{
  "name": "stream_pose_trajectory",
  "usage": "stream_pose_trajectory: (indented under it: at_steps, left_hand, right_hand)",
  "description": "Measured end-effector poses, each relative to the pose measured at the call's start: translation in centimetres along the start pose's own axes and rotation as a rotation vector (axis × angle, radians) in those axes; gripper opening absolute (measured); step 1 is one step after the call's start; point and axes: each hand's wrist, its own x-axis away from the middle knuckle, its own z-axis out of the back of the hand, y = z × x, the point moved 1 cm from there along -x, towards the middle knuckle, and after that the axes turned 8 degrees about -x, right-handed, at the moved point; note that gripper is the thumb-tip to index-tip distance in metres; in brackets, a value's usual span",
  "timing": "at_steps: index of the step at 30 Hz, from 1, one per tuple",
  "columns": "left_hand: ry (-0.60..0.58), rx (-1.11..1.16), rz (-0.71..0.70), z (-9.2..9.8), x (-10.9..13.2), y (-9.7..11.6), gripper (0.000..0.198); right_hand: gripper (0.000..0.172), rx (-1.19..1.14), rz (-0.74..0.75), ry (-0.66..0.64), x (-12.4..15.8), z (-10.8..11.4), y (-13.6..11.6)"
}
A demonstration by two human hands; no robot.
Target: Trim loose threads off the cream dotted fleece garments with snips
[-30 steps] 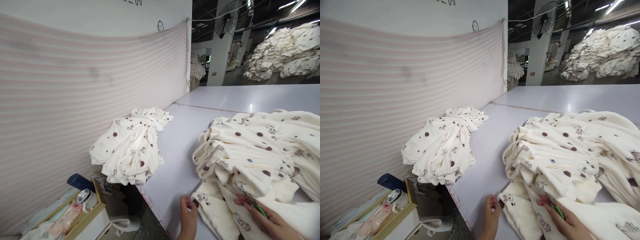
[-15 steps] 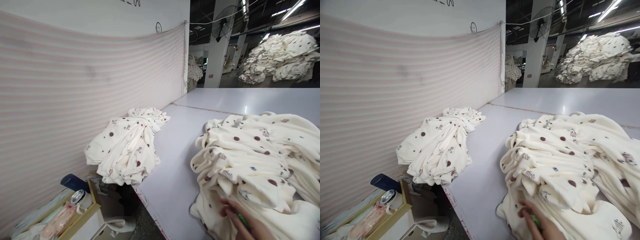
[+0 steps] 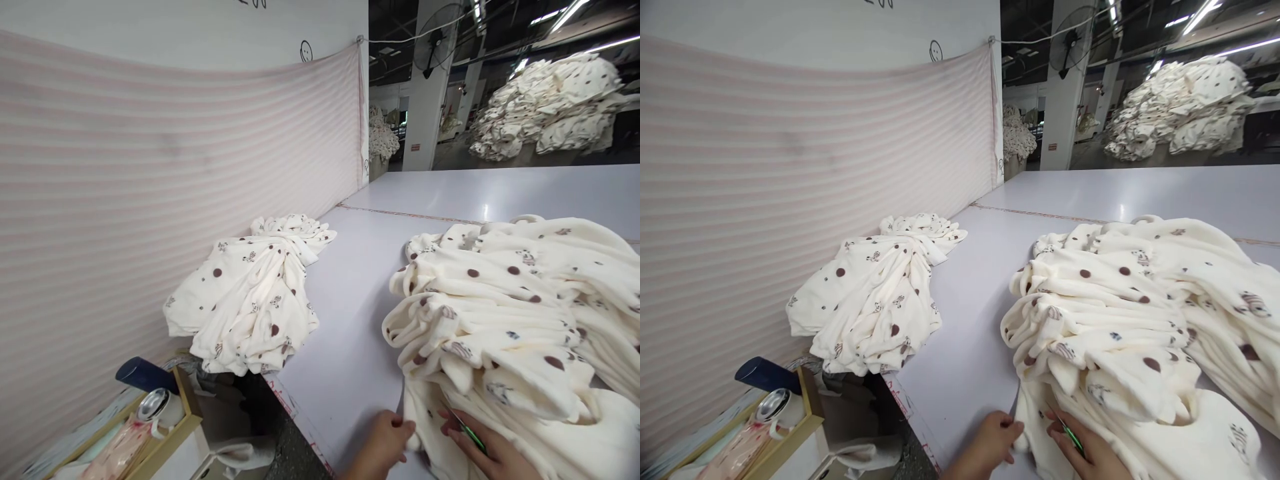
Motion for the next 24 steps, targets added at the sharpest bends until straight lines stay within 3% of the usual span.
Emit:
stream_pose_trajectory:
  at_steps: [4, 6, 8, 12, 19, 24]
  left_hand:
    - [-0.194, 0.206, -0.07, -2.6, 1.3, 1.9, 0.047]
    - [-0.219, 0.28, -0.132, -3.5, 2.2, 3.0, 0.048]
    - [-0.207, 0.302, -0.185, -3.8, 2.7, 4.1, 0.047]
    - [-0.147, 0.245, -0.335, -3.7, 3.3, 5.1, 0.039]
    - [-0.003, -0.103, -0.537, -4.6, 3.1, 4.5, 0.042]
    - [0.033, -0.01, -0.562, -3.5, 2.5, 5.4, 0.014]
  right_hand:
    - [0.045, -0.046, 0.028, -0.048, 0.4, -0.3, 0.5]
    - [0.053, -0.065, 0.042, -0.031, 0.8, -0.4, 0.8]
    - [0.054, -0.074, 0.053, 0.003, 1.2, -0.5, 0.9]
    - [0.04, -0.066, 0.055, 0.081, 1.3, -0.6, 1.1]
    - [0.041, -0.07, 0.081, 0.1, 0.9, 0.2, 1.1]
    - [0.042, -0.057, 0.074, 0.12, 2.3, 0.6, 0.7]
